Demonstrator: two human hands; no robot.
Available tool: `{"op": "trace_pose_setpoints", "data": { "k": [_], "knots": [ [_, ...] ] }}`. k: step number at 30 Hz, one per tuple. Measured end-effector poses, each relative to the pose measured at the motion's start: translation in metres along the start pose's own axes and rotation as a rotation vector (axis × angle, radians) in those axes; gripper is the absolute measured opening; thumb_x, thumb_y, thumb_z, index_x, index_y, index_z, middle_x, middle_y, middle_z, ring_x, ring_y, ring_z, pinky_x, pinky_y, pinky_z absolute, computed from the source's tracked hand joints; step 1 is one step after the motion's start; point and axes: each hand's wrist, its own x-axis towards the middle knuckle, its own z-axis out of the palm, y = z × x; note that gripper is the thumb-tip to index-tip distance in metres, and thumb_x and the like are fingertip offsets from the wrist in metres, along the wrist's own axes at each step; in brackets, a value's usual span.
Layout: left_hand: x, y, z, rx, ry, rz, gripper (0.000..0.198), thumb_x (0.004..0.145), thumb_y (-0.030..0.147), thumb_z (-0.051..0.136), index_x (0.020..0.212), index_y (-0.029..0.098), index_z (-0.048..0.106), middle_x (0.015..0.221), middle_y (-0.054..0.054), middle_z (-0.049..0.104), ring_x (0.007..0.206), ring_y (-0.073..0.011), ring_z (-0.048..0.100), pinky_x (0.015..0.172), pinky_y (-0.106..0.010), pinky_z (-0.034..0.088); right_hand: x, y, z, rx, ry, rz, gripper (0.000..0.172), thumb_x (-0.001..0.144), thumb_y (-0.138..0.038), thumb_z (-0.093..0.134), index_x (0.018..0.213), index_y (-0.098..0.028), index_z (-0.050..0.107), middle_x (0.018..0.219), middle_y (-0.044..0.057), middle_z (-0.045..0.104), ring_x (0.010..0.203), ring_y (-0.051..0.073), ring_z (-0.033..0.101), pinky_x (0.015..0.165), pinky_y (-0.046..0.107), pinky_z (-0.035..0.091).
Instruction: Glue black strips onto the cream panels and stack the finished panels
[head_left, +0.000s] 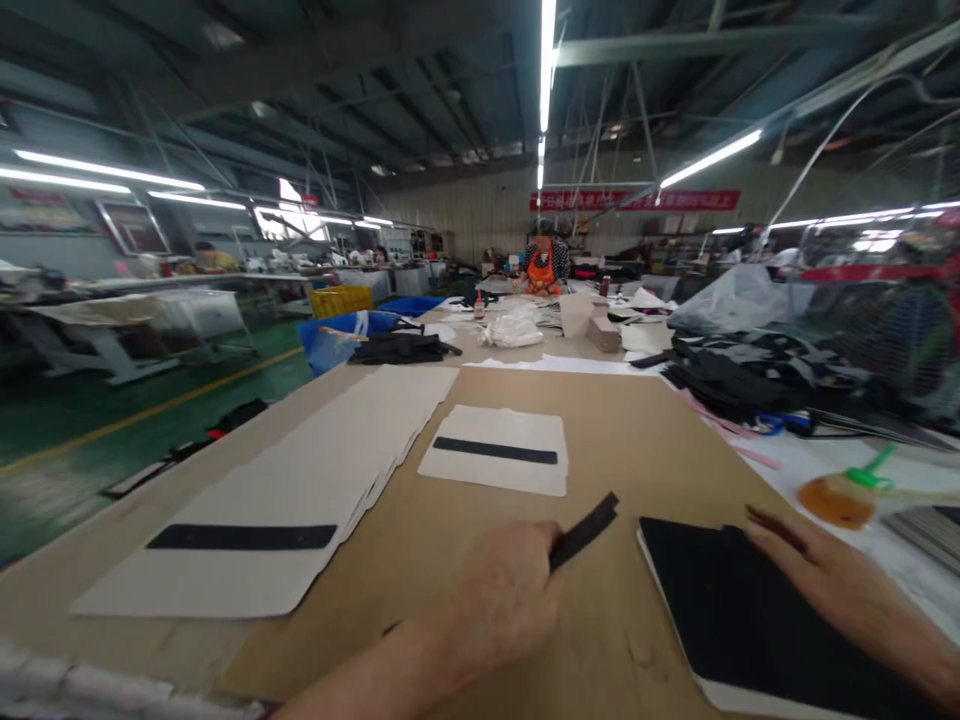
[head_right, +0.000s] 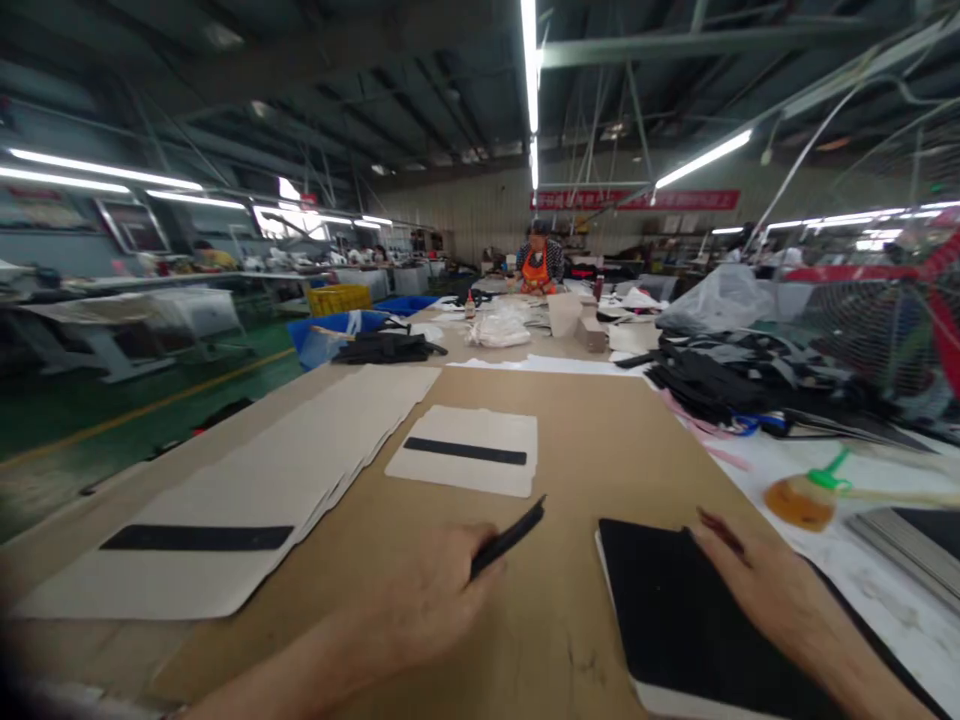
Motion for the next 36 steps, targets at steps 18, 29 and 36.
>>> {"op": "trace_pose_setpoints", "data": {
  "k": [18,29,36],
  "knots": [
    [0.083,-0.126,0.031,0.47,0.25,-0.094,0.036,0.089,0.004,0.035,0.112,0.01,0.062,0.12,-0.017,0.059,0.118,-0.0268,0.049,0.103,-0.04,0.043,0.077,-0.185,0.136,0.492,-0.381,0.379,0.038,0.078,-0.039,0.065,0.105,-0.012,0.06,0.101,0.016,0.069,0.091,0.025,0.068,0.073,0.034,0.055],
    [0.043,-0.091,0.013,0.46,0.123,-0.096,0.036,0.081,0.003,0.046,0.111,0.011,0.063,0.112,-0.018,0.065,0.112,-0.0296,0.058,0.095,-0.041,0.048,0.054,-0.203,0.122,0.954,-0.488,0.474,0.014,0.074,-0.017,0.07,0.085,-0.016,0.063,0.086,0.004,0.07,0.068,0.011,0.065,0.056,0.02,0.058],
    [-0.089,-0.058,-0.001,0.158,0.074,-0.182,0.019,0.087,0.023,0.049,0.1,0.024,0.062,0.088,-0.009,0.071,0.084,-0.0305,0.068,0.073,-0.038,0.048,-0.043,-0.178,0.067,0.87,-0.744,0.379,0.024,0.068,-0.029,0.076,0.087,-0.018,0.068,0.076,0.002,0.067,0.06,0.011,0.06,0.049,0.018,0.052]
  ]
}}
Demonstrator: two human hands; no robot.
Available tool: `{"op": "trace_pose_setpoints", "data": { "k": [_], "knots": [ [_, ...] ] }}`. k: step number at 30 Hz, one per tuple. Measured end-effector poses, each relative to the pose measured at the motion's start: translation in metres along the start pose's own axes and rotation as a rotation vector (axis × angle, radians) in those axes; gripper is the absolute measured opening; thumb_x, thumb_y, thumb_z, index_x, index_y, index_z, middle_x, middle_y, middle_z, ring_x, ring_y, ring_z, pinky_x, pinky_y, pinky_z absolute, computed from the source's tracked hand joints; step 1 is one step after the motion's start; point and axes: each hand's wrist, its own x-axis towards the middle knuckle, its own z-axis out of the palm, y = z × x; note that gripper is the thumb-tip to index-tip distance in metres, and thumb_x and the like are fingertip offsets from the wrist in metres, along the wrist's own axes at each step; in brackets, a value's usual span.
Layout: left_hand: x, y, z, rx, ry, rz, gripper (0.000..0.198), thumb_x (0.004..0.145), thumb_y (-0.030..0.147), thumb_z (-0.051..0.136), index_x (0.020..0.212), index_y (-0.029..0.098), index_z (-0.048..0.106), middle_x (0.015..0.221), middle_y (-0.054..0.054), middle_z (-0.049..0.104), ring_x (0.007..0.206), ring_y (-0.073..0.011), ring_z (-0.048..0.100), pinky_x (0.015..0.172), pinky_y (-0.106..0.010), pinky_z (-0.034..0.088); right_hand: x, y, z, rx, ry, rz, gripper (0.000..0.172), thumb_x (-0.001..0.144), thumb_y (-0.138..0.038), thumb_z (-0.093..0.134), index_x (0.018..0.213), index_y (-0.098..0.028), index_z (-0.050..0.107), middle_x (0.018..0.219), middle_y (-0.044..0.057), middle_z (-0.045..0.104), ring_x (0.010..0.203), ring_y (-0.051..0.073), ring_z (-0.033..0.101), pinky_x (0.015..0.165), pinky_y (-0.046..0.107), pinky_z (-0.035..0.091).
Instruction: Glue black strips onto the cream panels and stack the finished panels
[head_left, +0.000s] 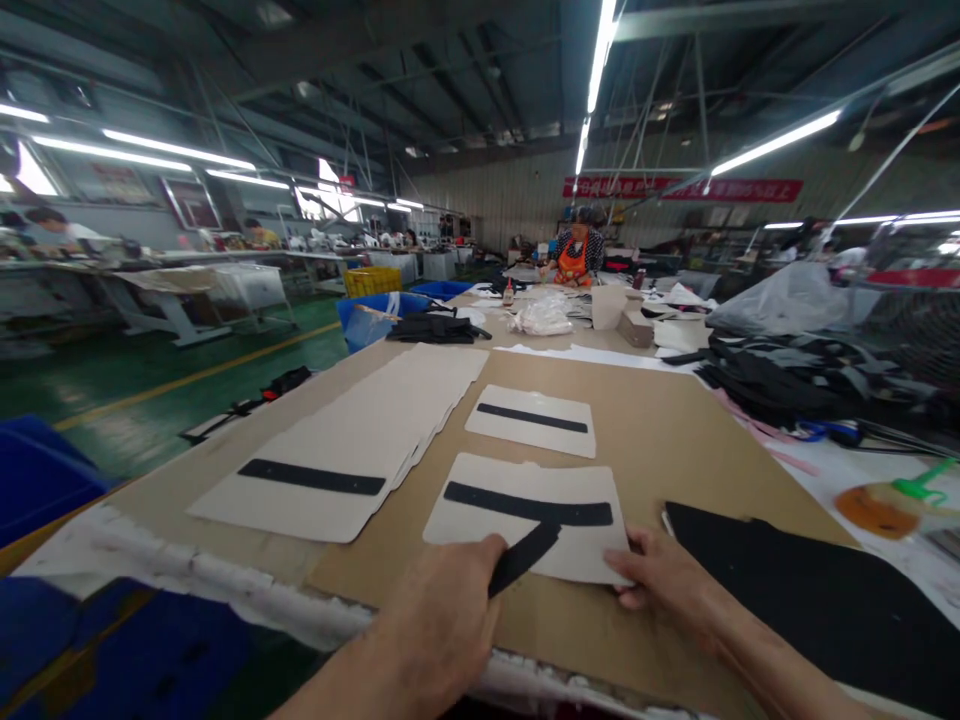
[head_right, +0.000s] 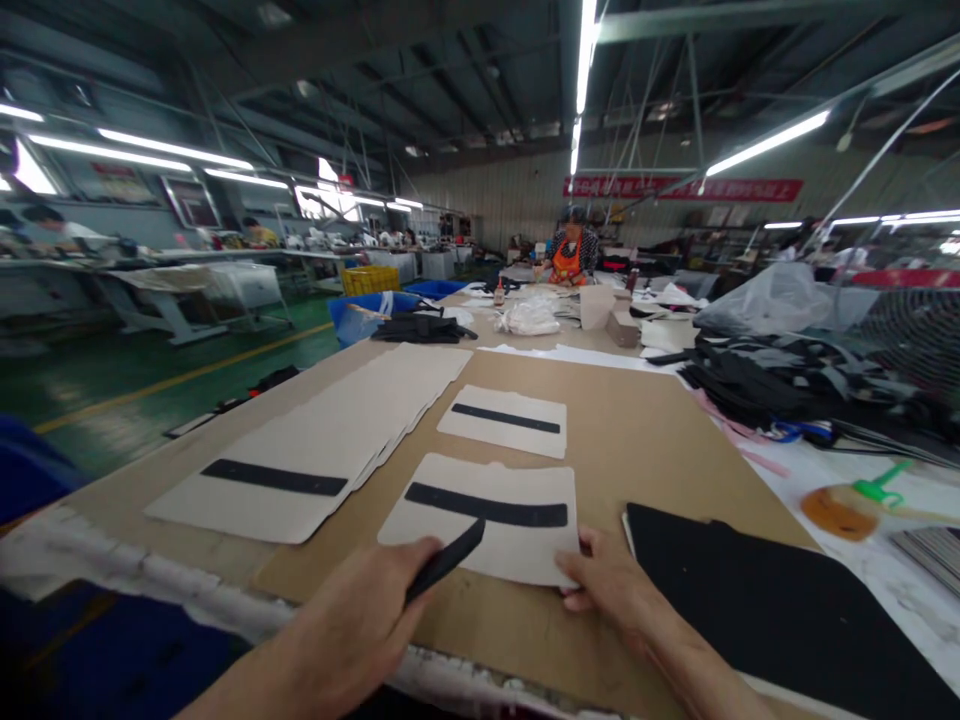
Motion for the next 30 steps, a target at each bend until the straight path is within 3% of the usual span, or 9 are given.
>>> {"op": "trace_pose_setpoints", "data": {
  "k": [3,7,9,12,15,19,22,25,30],
  "knots": [
    [-0.037,-0.017,0.006,-0.231,-0.011,-0.06,0.026,0.094,0.041,0.044,0.09,0.024,0.062,0.081,-0.006,0.07,0.074,-0.0251,0.068,0.068,-0.033,0.045,-0.031,0.012,0.011,-0.085,-0.026,0.018,0.027,0.071,-0.037,0.072,0.09,-0.019,0.066,0.079,0.003,0.068,0.062,0.013,0.062,0.05,0.019,0.051],
    [-0.057,-0.04,0.02,-0.588,-0.106,-0.17,0.043,0.093,0.059,0.043,0.097,0.02,0.06,0.072,-0.002,0.067,0.053,-0.0157,0.061,0.055,-0.026,0.043,-0.046,0.022,0.019,-0.286,0.001,0.024,0.025,0.077,-0.041,0.061,0.094,-0.022,0.063,0.079,0.004,0.068,0.062,0.017,0.064,0.051,0.026,0.05],
    [-0.058,-0.045,0.023,-0.807,-0.138,-0.193,0.05,0.089,0.065,0.046,0.101,0.018,0.058,0.073,-0.001,0.067,0.05,-0.0127,0.058,0.05,-0.022,0.037,-0.045,0.026,0.015,-0.486,0.103,-0.04,0.026,0.077,-0.041,0.059,0.095,-0.022,0.063,0.079,0.006,0.068,0.066,0.022,0.065,0.058,0.032,0.052],
    [-0.05,-0.045,0.025,-1.154,-0.165,-0.185,0.065,0.086,0.073,0.043,0.113,0.015,0.055,0.073,-0.004,0.067,0.046,-0.0103,0.054,0.044,-0.02,0.026,-0.044,0.027,0.01,-0.725,0.405,-0.267,0.041,0.076,-0.047,0.059,0.109,-0.023,0.062,0.1,0.012,0.067,0.078,0.027,0.066,0.075,0.042,0.053],
    [-0.032,-0.037,0.03,-1.394,-0.287,-0.122,0.073,0.086,0.077,0.037,0.117,0.014,0.054,0.07,-0.006,0.068,0.042,-0.0103,0.053,0.039,-0.02,0.02,-0.049,0.017,0.021,-0.673,0.392,-0.418,0.051,0.082,-0.054,0.053,0.124,-0.025,0.058,0.114,0.012,0.063,0.081,0.025,0.065,0.078,0.041,0.053],
    [-0.01,-0.017,0.038,-1.502,-0.386,-0.065,0.064,0.087,0.072,0.042,0.107,0.014,0.06,0.065,-0.004,0.066,0.04,-0.0091,0.052,0.038,-0.019,0.021,-0.061,-0.008,0.057,-0.419,0.144,-0.428,0.058,0.086,-0.051,0.051,0.139,-0.028,0.047,0.121,0.008,0.061,0.09,0.021,0.064,0.077,0.034,0.055],
    [-0.002,-0.002,0.04,-1.441,-0.409,-0.047,0.067,0.088,0.072,0.039,0.078,0.011,0.065,0.055,-0.004,0.06,0.038,-0.0077,0.047,0.039,-0.02,0.021,-0.062,-0.022,0.075,-0.279,0.062,-0.404,0.058,0.088,-0.052,0.052,0.141,-0.029,0.047,0.123,0.007,0.06,0.093,0.019,0.064,0.083,0.034,0.055],
    [0.0,0.006,0.041,-1.346,-0.391,-0.046,0.077,0.088,0.076,0.034,0.061,0.01,0.062,0.045,-0.003,0.05,0.039,-0.0082,0.046,0.041,-0.02,0.023,-0.061,-0.024,0.078,-0.246,0.051,-0.464,0.05,0.09,-0.05,0.052,0.136,-0.03,0.052,0.123,0.006,0.059,0.095,0.019,0.063,0.086,0.034,0.054],
    [0.005,0.007,0.049,-1.361,-0.319,-0.097,0.078,0.083,0.082,0.034,0.064,0.012,0.061,0.052,-0.003,0.055,0.042,-0.0088,0.049,0.042,-0.019,0.03,-0.063,-0.022,0.074,-0.28,0.184,-0.569,0.04,0.09,-0.046,0.055,0.127,-0.03,0.06,0.126,0.008,0.056,0.094,0.02,0.063,0.079,0.032,0.054]
  ]
}}
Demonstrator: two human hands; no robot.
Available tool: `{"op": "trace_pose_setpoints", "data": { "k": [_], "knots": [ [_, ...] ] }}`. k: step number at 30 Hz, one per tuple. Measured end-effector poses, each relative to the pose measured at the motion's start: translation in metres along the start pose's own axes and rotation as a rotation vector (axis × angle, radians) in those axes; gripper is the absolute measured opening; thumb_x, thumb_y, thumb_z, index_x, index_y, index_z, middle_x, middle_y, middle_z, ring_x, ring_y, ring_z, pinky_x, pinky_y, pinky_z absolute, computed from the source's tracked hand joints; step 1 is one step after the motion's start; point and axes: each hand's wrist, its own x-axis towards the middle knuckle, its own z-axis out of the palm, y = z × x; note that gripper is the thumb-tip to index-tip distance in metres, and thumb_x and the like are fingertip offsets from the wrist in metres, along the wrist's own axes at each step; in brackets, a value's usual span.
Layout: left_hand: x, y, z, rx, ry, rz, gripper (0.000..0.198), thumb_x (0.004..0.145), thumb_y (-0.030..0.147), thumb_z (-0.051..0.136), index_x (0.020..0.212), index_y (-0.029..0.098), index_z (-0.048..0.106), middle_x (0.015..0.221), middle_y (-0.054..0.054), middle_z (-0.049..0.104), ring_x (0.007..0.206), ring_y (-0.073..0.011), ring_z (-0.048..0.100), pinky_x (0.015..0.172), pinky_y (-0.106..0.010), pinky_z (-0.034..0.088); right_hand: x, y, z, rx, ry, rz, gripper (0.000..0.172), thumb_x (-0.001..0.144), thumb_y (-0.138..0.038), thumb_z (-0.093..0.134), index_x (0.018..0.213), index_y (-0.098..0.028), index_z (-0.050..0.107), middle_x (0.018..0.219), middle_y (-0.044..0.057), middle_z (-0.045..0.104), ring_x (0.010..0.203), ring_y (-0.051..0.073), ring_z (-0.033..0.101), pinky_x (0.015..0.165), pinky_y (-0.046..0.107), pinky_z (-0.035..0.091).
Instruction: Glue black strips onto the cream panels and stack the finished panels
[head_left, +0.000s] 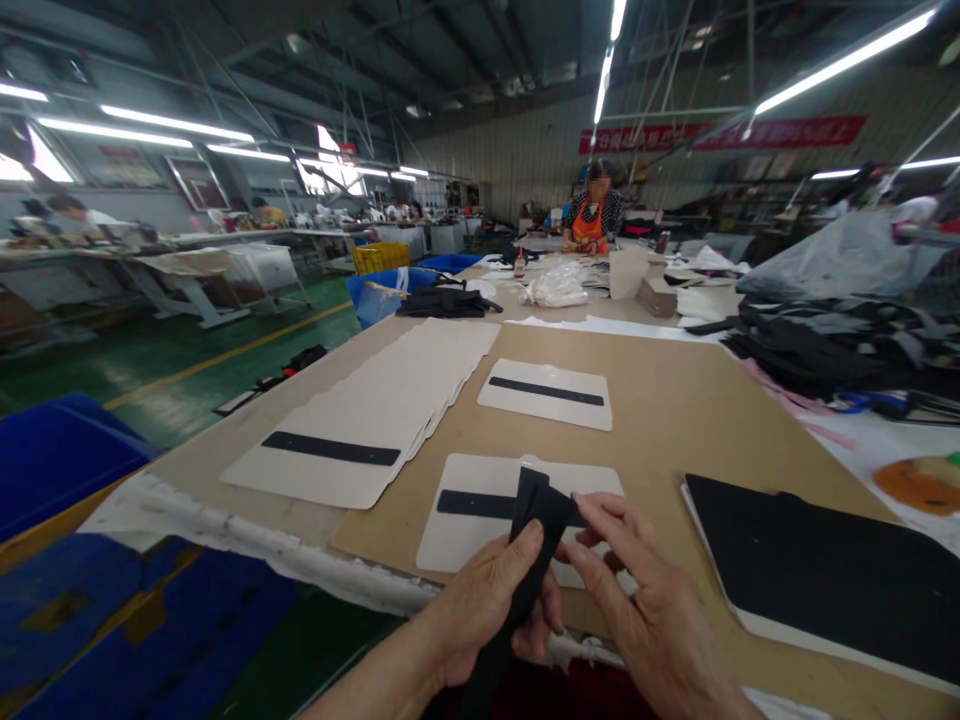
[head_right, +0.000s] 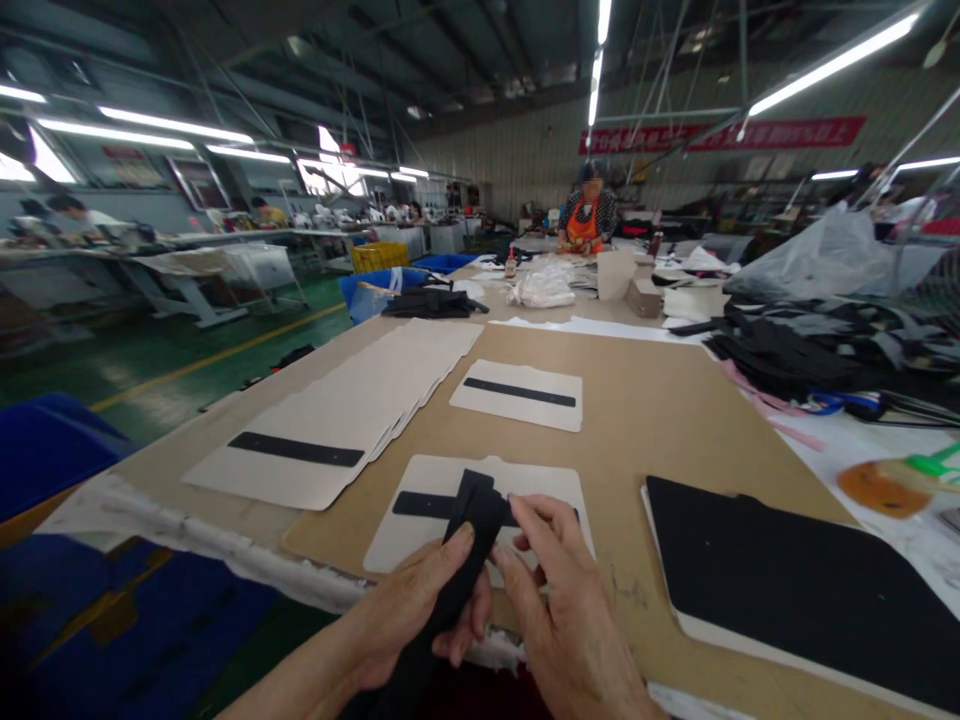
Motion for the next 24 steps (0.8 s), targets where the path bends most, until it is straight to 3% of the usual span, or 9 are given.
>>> {"op": "trace_pose_setpoints", "data": {
  "k": [2,4,7,10,12,15,19,22,24],
  "knots": [
    [0.003,-0.004,0.001,-0.018,0.009,-0.016,0.075,0.082,0.082,0.038,0.069,0.012,0.062,0.054,-0.002,0.056,0.042,-0.0083,0.049,0.042,-0.019,0.031,0.0,-0.001,0.0,0.054,0.057,-0.006,0.031,0.088,-0.046,0.059,0.111,-0.028,0.067,0.113,0.008,0.061,0.09,0.021,0.062,0.076,0.032,0.053],
    [0.004,-0.007,0.003,-0.047,-0.002,-0.011,0.071,0.081,0.08,0.043,0.085,0.012,0.063,0.058,-0.001,0.058,0.042,-0.0088,0.051,0.041,-0.018,0.031,0.002,-0.001,0.001,0.182,0.068,0.057,0.023,0.086,-0.047,0.06,0.089,-0.026,0.069,0.091,0.005,0.065,0.082,0.021,0.061,0.073,0.03,0.051],
    [0.001,-0.005,0.006,-0.082,-0.033,0.023,0.069,0.081,0.077,0.049,0.105,0.013,0.061,0.064,-0.002,0.062,0.046,-0.0116,0.057,0.041,-0.018,0.034,0.008,0.004,0.0,0.406,0.135,0.209,0.026,0.079,-0.049,0.068,0.075,-0.023,0.066,0.069,0.0,0.059,0.07,0.017,0.056,0.066,0.026,0.047],
    [-0.005,0.005,0.008,-0.035,-0.035,0.038,0.066,0.082,0.074,0.05,0.089,0.009,0.065,0.062,-0.006,0.063,0.05,-0.0132,0.06,0.044,-0.019,0.039,0.012,0.008,-0.001,0.598,0.29,0.308,0.03,0.07,-0.049,0.078,0.075,-0.021,0.067,0.066,-0.002,0.057,0.065,0.013,0.05,0.062,0.022,0.043],
    [-0.007,0.012,0.01,0.003,0.001,0.058,0.063,0.084,0.07,0.051,0.086,0.009,0.067,0.061,-0.007,0.064,0.047,-0.0108,0.056,0.044,-0.018,0.038,0.012,0.005,0.001,0.727,0.308,0.369,0.031,0.069,-0.047,0.081,0.078,-0.021,0.067,0.067,-0.002,0.058,0.063,0.011,0.049,0.061,0.021,0.043],
    [-0.007,0.015,0.012,0.016,0.08,0.116,0.057,0.087,0.064,0.051,0.091,0.009,0.067,0.06,-0.005,0.063,0.042,-0.0081,0.052,0.042,-0.017,0.034,0.007,-0.003,0.01,0.903,0.177,0.414,0.028,0.071,-0.042,0.081,0.076,-0.021,0.064,0.065,-0.003,0.057,0.058,0.01,0.051,0.058,0.022,0.044],
    [-0.002,0.005,0.012,0.025,0.159,0.174,0.055,0.087,0.062,0.053,0.095,0.01,0.067,0.076,-0.008,0.069,0.056,-0.0153,0.064,0.046,-0.021,0.043,-0.001,-0.012,0.023,1.095,-0.125,0.386,0.025,0.082,-0.041,0.071,0.072,-0.021,0.059,0.06,-0.003,0.054,0.046,0.013,0.052,0.05,0.028,0.044],
    [-0.006,0.003,0.009,0.047,0.183,0.133,0.052,0.086,0.061,0.056,0.107,0.014,0.063,0.085,-0.007,0.07,0.069,-0.02,0.068,0.055,-0.026,0.05,0.0,-0.012,0.025,1.091,-0.161,0.387,0.021,0.082,-0.038,0.071,0.075,-0.021,0.063,0.063,-0.001,0.058,0.05,0.014,0.054,0.05,0.028,0.046],
    [-0.015,0.01,0.005,0.165,0.195,0.096,0.048,0.088,0.061,0.054,0.099,0.015,0.063,0.079,-0.003,0.067,0.066,-0.0165,0.064,0.057,-0.024,0.047,0.005,-0.013,0.018,1.052,-0.107,0.397,0.017,0.081,-0.036,0.073,0.081,-0.021,0.066,0.07,0.0,0.062,0.057,0.013,0.057,0.056,0.027,0.05]
  ]
}}
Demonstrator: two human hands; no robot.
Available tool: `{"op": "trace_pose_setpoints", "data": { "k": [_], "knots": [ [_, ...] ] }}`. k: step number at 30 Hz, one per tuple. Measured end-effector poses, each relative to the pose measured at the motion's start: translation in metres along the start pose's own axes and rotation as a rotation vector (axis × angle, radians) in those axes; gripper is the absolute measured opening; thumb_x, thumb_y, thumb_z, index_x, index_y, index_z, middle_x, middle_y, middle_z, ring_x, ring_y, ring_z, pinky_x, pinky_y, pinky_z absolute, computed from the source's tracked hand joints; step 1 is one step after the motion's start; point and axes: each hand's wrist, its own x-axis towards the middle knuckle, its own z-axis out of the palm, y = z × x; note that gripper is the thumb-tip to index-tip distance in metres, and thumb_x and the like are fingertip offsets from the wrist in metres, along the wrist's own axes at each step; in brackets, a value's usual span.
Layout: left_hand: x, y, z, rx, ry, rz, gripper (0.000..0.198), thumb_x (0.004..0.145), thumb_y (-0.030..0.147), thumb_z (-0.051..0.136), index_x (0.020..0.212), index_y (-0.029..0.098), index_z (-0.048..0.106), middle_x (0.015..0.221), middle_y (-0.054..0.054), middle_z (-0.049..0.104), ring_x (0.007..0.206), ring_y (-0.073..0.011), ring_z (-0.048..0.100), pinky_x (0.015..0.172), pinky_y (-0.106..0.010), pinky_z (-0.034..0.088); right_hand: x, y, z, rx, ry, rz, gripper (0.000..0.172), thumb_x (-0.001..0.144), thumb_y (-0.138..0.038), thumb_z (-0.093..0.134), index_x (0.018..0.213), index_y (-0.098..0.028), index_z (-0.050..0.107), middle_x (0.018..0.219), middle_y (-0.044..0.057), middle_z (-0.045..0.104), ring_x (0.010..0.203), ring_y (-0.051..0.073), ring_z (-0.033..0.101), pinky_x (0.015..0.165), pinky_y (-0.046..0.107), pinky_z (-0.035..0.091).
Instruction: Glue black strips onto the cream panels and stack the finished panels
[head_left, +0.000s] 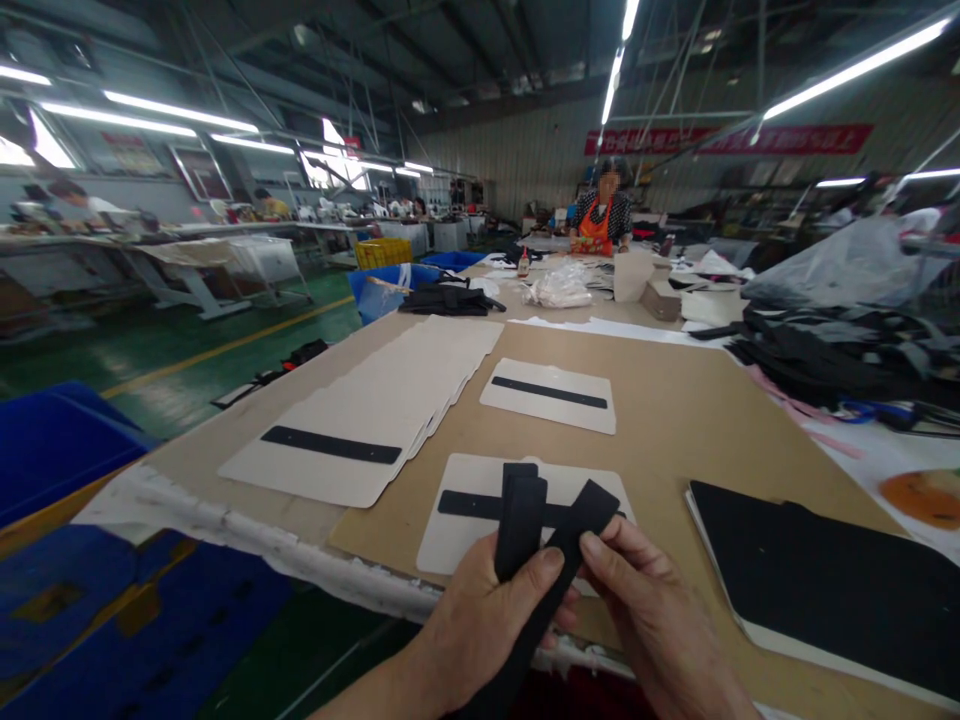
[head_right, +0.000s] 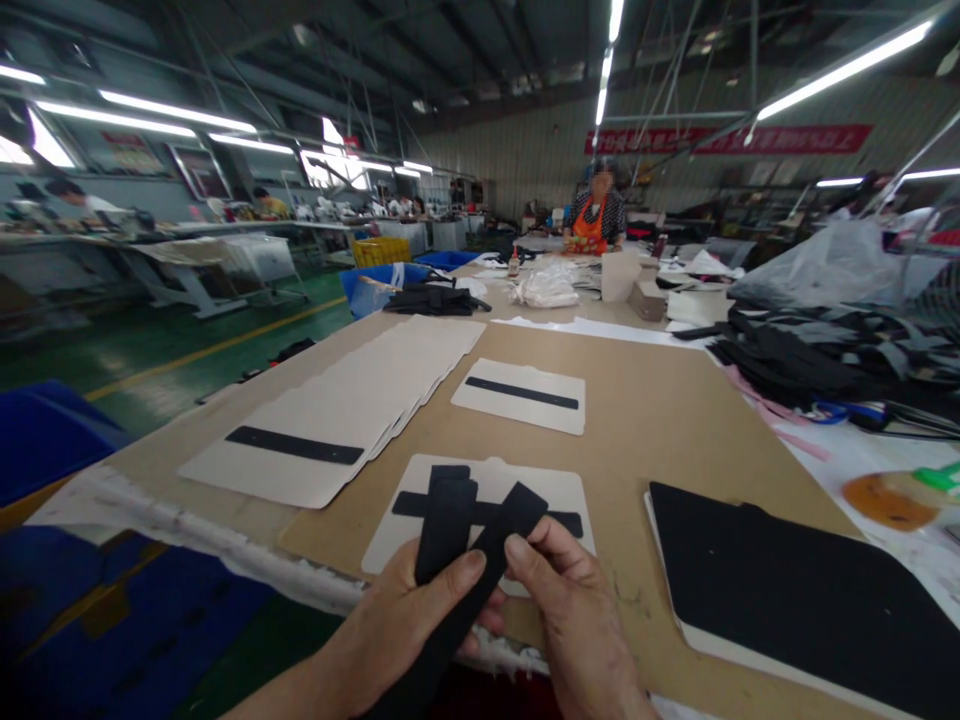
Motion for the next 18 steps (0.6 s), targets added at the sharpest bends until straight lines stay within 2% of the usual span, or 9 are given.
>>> {"op": "trace_pose_setpoints", "data": {
  "k": [3,4,6,8,10,13,18],
  "knots": [
    [-0.017,0.016,-0.015,0.314,-0.014,0.037,0.044,0.091,0.059,0.05,0.082,0.017,0.061,0.068,0.003,0.057,0.062,-0.0113,0.052,0.055,-0.021,0.039,0.005,-0.028,-0.01,-0.028,0.155,-0.071,0.02,0.079,-0.035,0.077,0.091,-0.021,0.069,0.082,0.002,0.066,0.072,0.013,0.061,0.07,0.024,0.054],
    [-0.023,0.021,-0.02,0.435,-0.024,0.053,0.041,0.092,0.056,0.05,0.079,0.018,0.06,0.066,0.004,0.055,0.062,-0.0113,0.051,0.056,-0.022,0.038,0.007,-0.042,-0.014,-0.029,0.201,-0.104,0.021,0.077,-0.036,0.078,0.091,-0.022,0.069,0.082,0.001,0.066,0.073,0.012,0.062,0.071,0.024,0.054],
    [-0.03,0.027,-0.03,0.679,-0.026,0.07,0.028,0.093,0.042,0.052,0.079,0.019,0.06,0.07,0.003,0.058,0.066,-0.0131,0.054,0.059,-0.023,0.039,0.013,-0.069,-0.023,-0.043,0.252,-0.171,0.024,0.073,-0.036,0.081,0.087,-0.023,0.067,0.076,-0.001,0.063,0.065,0.01,0.059,0.059,0.019,0.052],
    [-0.03,0.027,-0.038,0.929,-0.009,0.106,0.008,0.087,0.022,0.054,0.085,0.02,0.062,0.082,0.001,0.064,0.078,-0.0167,0.058,0.07,-0.027,0.044,0.024,-0.091,-0.032,-0.134,0.254,-0.205,0.029,0.069,-0.037,0.084,0.085,-0.023,0.064,0.068,-0.004,0.058,0.053,0.007,0.051,0.044,0.014,0.042],
    [-0.022,0.022,-0.044,1.147,0.026,0.164,0.025,0.079,0.006,0.052,0.096,0.021,0.063,0.1,-0.002,0.065,0.096,-0.0214,0.058,0.087,-0.034,0.046,0.039,-0.103,-0.036,-0.309,0.222,-0.149,0.033,0.067,-0.041,0.084,0.084,-0.022,0.063,0.061,-0.005,0.054,0.044,0.005,0.041,0.036,0.013,0.03],
    [0.003,0.01,-0.052,1.346,0.13,0.208,0.041,0.077,-0.001,0.044,0.108,0.02,0.062,0.116,-0.006,0.061,0.113,-0.0258,0.05,0.099,-0.041,0.044,0.069,-0.099,-0.035,-0.602,0.121,0.01,0.034,0.069,-0.047,0.08,0.077,-0.02,0.061,0.054,-0.006,0.05,0.041,0.004,0.036,0.037,0.015,0.026],
    [0.04,-0.018,-0.066,1.429,0.266,0.204,0.038,0.081,0.004,0.043,0.112,0.015,0.061,0.12,-0.009,0.059,0.113,-0.027,0.048,0.098,-0.04,0.047,0.118,-0.067,-0.021,-0.96,-0.059,0.15,0.025,0.078,-0.044,0.067,0.075,-0.02,0.06,0.057,-0.005,0.053,0.047,0.007,0.041,0.043,0.02,0.028]
  ]
}}
